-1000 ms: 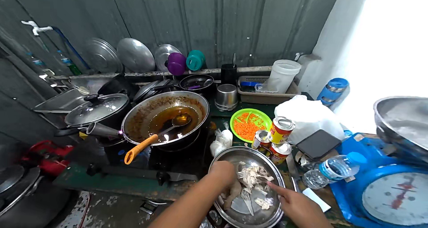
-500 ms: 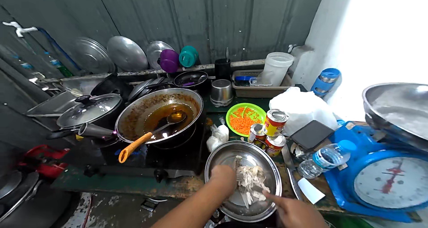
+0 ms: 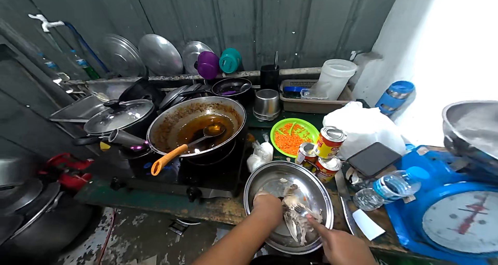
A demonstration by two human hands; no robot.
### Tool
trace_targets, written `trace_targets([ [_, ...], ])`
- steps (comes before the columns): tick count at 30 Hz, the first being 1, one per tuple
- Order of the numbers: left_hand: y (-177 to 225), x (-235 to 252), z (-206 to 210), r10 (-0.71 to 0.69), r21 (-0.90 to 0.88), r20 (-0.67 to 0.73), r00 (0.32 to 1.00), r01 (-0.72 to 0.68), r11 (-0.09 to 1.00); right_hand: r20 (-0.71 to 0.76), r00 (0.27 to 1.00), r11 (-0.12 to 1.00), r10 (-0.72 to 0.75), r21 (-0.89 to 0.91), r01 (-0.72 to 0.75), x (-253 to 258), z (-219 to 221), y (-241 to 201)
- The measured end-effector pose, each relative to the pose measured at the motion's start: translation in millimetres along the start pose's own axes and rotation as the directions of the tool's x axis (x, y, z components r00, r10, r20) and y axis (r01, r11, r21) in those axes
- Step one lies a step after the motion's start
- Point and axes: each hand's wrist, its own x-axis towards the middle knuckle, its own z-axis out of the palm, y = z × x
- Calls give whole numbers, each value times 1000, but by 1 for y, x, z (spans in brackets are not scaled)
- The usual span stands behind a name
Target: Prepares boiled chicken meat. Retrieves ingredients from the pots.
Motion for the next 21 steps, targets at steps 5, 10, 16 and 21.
trace_targets([
  [5, -30, -14, -22, 38, -63, 0, 999, -38, 997, -169, 982, 957, -84, 262, 127, -24, -10, 31],
  [10, -53, -18, -49, -15, -59, -60, 998, 12, 998, 19, 1000, 998, 16, 52, -17, -5, -20, 23],
  [16, -35, -7, -42, -50, -20, -46, 998, 49, 999, -20, 995, 991, 101, -84, -102, 49, -18, -1],
  [21, -49, -11, -49, -79, -65, -41, 996, 76, 995, 42, 997, 997, 72, 5, -73, 36, -40, 27],
])
